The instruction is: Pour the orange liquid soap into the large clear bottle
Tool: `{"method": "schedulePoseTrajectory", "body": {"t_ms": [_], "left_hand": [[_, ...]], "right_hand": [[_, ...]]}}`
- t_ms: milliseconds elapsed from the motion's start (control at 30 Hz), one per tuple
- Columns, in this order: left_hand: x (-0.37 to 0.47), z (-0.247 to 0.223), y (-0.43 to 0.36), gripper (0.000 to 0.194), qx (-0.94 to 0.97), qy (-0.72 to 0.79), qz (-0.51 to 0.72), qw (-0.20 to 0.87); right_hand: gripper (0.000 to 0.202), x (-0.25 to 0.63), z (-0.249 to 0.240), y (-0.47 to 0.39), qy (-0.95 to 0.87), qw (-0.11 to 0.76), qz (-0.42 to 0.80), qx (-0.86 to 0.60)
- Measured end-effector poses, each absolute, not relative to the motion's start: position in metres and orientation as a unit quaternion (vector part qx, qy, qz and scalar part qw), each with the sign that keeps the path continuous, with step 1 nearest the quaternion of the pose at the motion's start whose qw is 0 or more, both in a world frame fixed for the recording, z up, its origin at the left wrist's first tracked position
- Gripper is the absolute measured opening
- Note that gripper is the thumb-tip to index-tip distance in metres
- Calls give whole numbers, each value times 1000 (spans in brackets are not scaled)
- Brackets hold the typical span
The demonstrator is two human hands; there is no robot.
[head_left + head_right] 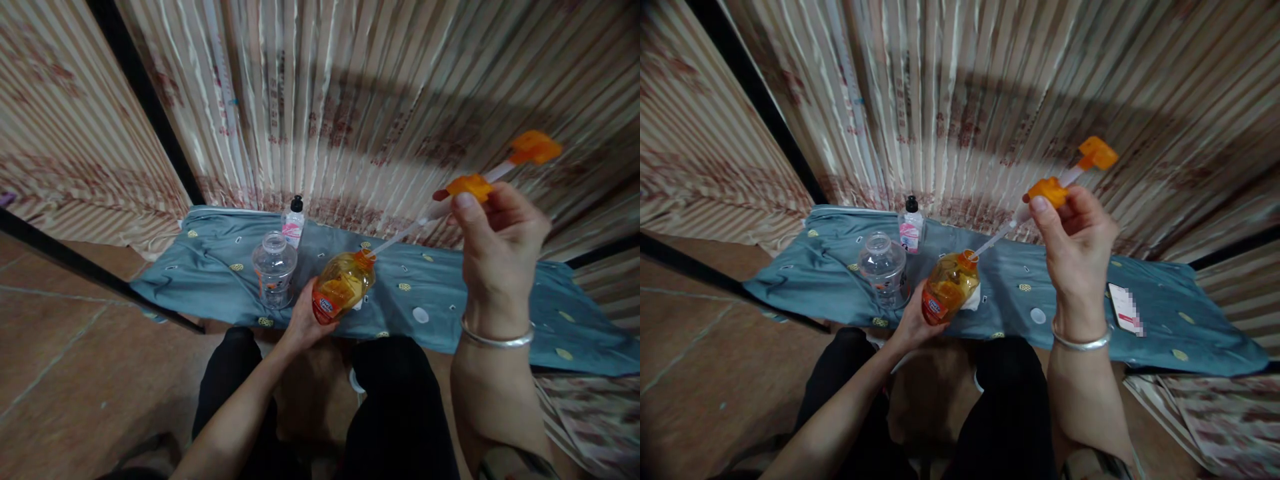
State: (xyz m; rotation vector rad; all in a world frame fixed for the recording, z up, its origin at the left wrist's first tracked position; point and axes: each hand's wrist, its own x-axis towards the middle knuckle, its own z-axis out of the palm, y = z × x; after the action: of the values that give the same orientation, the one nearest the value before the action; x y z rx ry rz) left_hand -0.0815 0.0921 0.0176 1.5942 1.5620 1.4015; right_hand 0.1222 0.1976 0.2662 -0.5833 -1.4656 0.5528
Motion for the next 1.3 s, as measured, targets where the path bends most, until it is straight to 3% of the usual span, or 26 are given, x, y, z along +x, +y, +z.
{"method": "schedulePoseTrajectory", "body": {"t_ms": [367,467,600,733,800,867,900,1100,1300], "left_hand": [[-83,12,96,110,554,583,534,261],[-83,10,97,110,547,586,540,257],[-82,8,97,109,546,586,542,255],[-84,9,95,108,545,592,539,248],[-86,13,94,107,544,597,534,251],[-87,17,92,104,548,597,527,256],[-88,19,91,103,549,599,524,256],[-92,24,86,101,553,610,510,248],[-93,22,85,100,562,606,510,240]], "right_hand": [[28,188,304,222,-593,746,222,-205],[25,200,293,253,-571,759,221,-221],[41,193,248,306,-559,742,204,-308],[47,177,182,342,-587,661,158,-439],[40,171,151,347,-662,506,78,-547],[41,169,123,345,-756,286,2,-588],[42,169,111,342,-776,245,-2,-580],[41,175,66,324,-844,115,-3,-524],[38,194,52,317,-862,50,-17,-504]]}}
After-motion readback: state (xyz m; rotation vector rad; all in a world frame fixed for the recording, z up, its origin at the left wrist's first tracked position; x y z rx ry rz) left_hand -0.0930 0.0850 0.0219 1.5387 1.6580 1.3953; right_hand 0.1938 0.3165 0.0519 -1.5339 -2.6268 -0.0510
